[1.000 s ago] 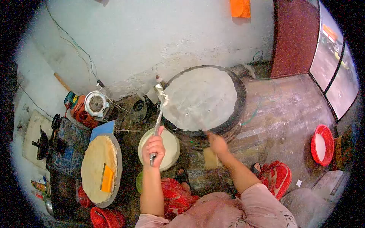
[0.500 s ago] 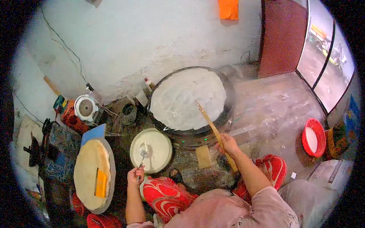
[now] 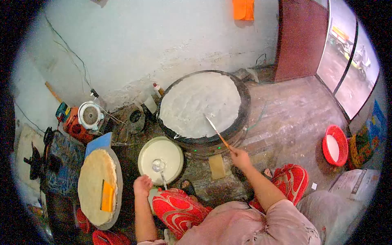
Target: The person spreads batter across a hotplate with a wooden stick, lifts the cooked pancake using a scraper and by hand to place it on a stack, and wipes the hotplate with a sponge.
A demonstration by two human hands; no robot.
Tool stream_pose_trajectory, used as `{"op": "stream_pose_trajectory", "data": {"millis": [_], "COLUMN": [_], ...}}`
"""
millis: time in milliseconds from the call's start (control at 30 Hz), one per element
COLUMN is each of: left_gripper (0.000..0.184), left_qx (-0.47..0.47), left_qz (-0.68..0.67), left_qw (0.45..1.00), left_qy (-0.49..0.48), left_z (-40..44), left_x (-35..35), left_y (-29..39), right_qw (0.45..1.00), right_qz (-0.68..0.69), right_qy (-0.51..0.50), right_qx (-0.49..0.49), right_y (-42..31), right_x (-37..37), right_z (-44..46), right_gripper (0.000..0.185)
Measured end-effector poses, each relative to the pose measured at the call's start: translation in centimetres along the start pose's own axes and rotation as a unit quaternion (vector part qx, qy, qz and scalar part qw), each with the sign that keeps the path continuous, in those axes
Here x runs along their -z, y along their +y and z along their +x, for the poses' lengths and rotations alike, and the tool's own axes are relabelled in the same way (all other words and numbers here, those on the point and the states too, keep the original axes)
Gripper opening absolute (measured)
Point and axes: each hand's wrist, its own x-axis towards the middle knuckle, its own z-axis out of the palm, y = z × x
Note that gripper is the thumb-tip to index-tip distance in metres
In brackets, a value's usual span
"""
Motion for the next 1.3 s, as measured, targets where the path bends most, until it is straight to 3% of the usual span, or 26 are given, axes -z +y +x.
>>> {"op": "stream_pose_trajectory", "data": {"millis": [67, 100, 167, 200, 233, 333, 400, 500, 633, 800, 1000, 1033, 1067, 1200, 1233, 1267, 1300], "left_gripper": [0.03, 0.031, 0.032, 0.032, 0.035, 0.032, 0.032, 0.031, 0.03, 0.025, 0.028, 0.029, 0.029, 0.03, 0.03, 0.03, 0.03], "left_qx": [-0.068, -0.089, -0.097, -0.106, -0.102, -0.094, -0.085, -0.026, 0.056, 0.046, 0.059, 0.056, 0.054, 0.052, 0.055, 0.058, 0.058], "left_qz": [-0.039, -0.067, -0.087, -0.11, -0.106, -0.142, -0.139, -0.11, -0.073, -0.082, -0.064, -0.061, -0.058, -0.054, -0.048, -0.043, -0.044], "left_qw": [0.997, 0.992, 0.984, 0.973, 0.973, 0.96, 0.96, 0.971, 0.98, 0.974, 0.971, 0.97, 0.97, 0.971, 0.97, 0.97, 0.97], "left_qy": [-0.026, -0.066, -0.121, -0.173, -0.179, -0.222, -0.229, -0.211, -0.178, -0.204, -0.223, -0.227, -0.23, -0.228, -0.23, -0.233, -0.233], "left_z": [-5.8, -7.6, -10.5, -11.8, -13.1, -13.7, -12.6, -9.5, -7.2, -8.1, -8.6, -8.7, -8.9, -9.4, -9.5, -9.6, -9.4], "left_x": [-5.9, -7.9, -11.6, -13.6, -15.9, -19.7, -21.5, -22.1, -22.0, -22.7, -22.8, -22.8, -22.8, -22.5, -22.5, -22.6, -22.5], "left_y": [3.8, 4.9, 6.2, 6.8, 7.2, 6.1, 4.8, 2.2, 0.4, 1.0, 1.0, 1.0, 1.1, 1.2, 1.2, 1.2, 1.1], "right_qw": [0.989, 0.989, 0.999, 0.993, 0.989, 0.985, 0.928, 0.906, 0.937, 0.96, 0.955, 0.995, 0.987, 0.978, 0.986, 0.895, 0.896], "right_qz": [0.143, 0.142, -0.001, 0.083, 0.046, 0.037, 0.335, 0.394, 0.327, 0.264, 0.241, 0.088, -0.069, -0.045, 0.165, 0.359, 0.358], "right_qy": [0.037, 0.038, -0.018, -0.071, -0.14, -0.157, -0.156, -0.108, -0.068, -0.032, -0.037, 0.036, 0.106, 0.106, -0.024, -0.15, -0.15], "right_qx": [-0.003, -0.005, -0.046, 0.037, 0.01, 0.066, -0.05, -0.106, -0.108, -0.091, -0.171, -0.036, 0.1, 0.172, -0.024, -0.217, -0.215], "right_y": [1.7, 2.0, 1.7, 1.3, 0.9, -0.2, -1.5, -1.1, 2.2, 2.0, 1.9, 5.4, 7.6, 7.2, 3.2, 1.0, 1.3], "right_x": [-0.2, -0.2, 0.0, -0.1, -0.2, 1.0, 2.6, 3.8, 3.2, 2.8, 2.3, 0.5, -0.8, -0.4, 2.5, 4.1, 4.1], "right_z": [0.5, 0.1, -0.8, -1.8, -2.3, -2.7, -2.3, -0.7, 2.9, 5.6, 7.9, 9.5, 10.3, 9.2, 7.4, 6.5, 6.8], "right_gripper": [0.027, 0.027, 0.025, 0.025, 0.03, 0.037, 0.057, 0.067, 0.063, 0.053, 0.041, 0.04, 0.039, 0.038, 0.042, 0.047, 0.047]}}
